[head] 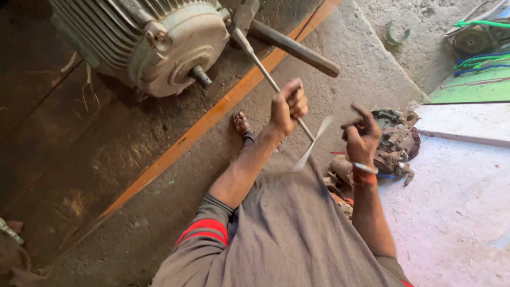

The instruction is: The person uses a socket wrench to loosen and remove a bolt from the shaft of an electric motor. They then insert a metal pin into the shaft and re-tighten the bolt to secure it in place.

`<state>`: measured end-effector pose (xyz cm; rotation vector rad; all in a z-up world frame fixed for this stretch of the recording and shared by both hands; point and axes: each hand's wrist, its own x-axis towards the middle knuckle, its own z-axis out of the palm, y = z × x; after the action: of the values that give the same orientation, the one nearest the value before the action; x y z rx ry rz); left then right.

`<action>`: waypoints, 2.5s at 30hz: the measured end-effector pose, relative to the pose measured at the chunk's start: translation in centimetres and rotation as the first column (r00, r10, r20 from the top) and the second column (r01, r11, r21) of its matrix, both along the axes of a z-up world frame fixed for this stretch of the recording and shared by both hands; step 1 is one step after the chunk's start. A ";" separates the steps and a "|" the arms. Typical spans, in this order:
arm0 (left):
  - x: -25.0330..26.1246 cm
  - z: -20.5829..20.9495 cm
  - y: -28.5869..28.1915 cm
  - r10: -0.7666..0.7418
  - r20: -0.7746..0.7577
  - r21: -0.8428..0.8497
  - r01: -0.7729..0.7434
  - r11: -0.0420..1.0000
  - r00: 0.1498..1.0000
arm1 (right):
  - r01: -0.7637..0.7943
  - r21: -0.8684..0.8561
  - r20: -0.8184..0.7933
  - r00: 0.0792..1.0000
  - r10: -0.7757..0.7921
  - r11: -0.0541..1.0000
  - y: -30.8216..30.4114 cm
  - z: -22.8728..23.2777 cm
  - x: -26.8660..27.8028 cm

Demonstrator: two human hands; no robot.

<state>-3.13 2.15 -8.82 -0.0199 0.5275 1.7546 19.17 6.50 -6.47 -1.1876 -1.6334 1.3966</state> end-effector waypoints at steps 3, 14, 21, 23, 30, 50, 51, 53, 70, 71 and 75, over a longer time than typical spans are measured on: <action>0.8 -0.3 -1.5 0.065 -0.065 0.099 -0.058 0.993 0.996 | -0.011 -0.240 -0.272 0.961 -0.056 0.971 0.0 -1.1 1.1; -7.9 4.3 -25.0 0.076 -0.647 -0.053 -0.144 0.988 0.759 | -0.341 -0.556 -0.357 0.921 0.153 0.758 3.7 -1.8 -22.7; -14.4 2.2 -36.3 0.278 -0.448 -0.498 -0.496 0.711 0.850 | -0.208 -0.172 -0.241 0.957 0.164 0.963 4.7 -3.7 -33.9; -17.1 1.1 -37.6 0.304 -0.348 -0.589 -0.460 0.665 0.887 | -0.161 0.067 -0.264 0.949 0.173 0.985 4.8 -3.6 -33.8; -25.2 -2.3 -39.7 0.259 -0.321 -0.644 -0.410 0.645 0.911 | -0.164 -0.347 -0.345 0.938 0.037 0.923 3.0 -1.6 -30.9; -27.3 -4.8 -35.8 -0.852 -0.500 -0.029 -0.980 0.196 -0.155 | -0.116 -0.106 -0.417 0.907 0.062 0.988 2.3 -1.6 -32.4; -27.4 -4.7 -35.5 -0.885 -0.441 -0.017 -0.984 0.177 -0.151 | -0.130 -0.177 -0.505 0.863 0.023 0.976 2.6 -1.7 -32.5; -27.6 -4.1 -35.2 -0.887 -0.433 0.038 -0.986 0.161 -0.161 | -0.135 -0.269 -0.476 0.879 -0.010 0.954 2.9 -1.9 -32.6; -19.9 -1.9 -25.8 -0.345 -0.928 -0.290 -0.854 0.433 0.140 | -0.133 -0.075 -0.398 0.913 0.093 0.988 3.0 -1.8 -32.6; -18.3 -2.2 -24.2 -0.253 -0.925 -0.377 -0.765 0.522 0.283 | -0.152 -0.112 -0.461 0.884 0.084 0.982 2.7 -1.8 -32.7; -15.1 -3.7 -17.0 -0.026 -0.677 -0.543 -0.475 0.693 0.735 | -0.147 -0.273 -0.428 0.904 0.017 0.951 2.9 -1.8 -33.4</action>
<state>-18.24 -14.87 -12.51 -0.0118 1.7731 1.6867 -14.23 9.36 -8.29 -0.8939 -1.2067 1.8579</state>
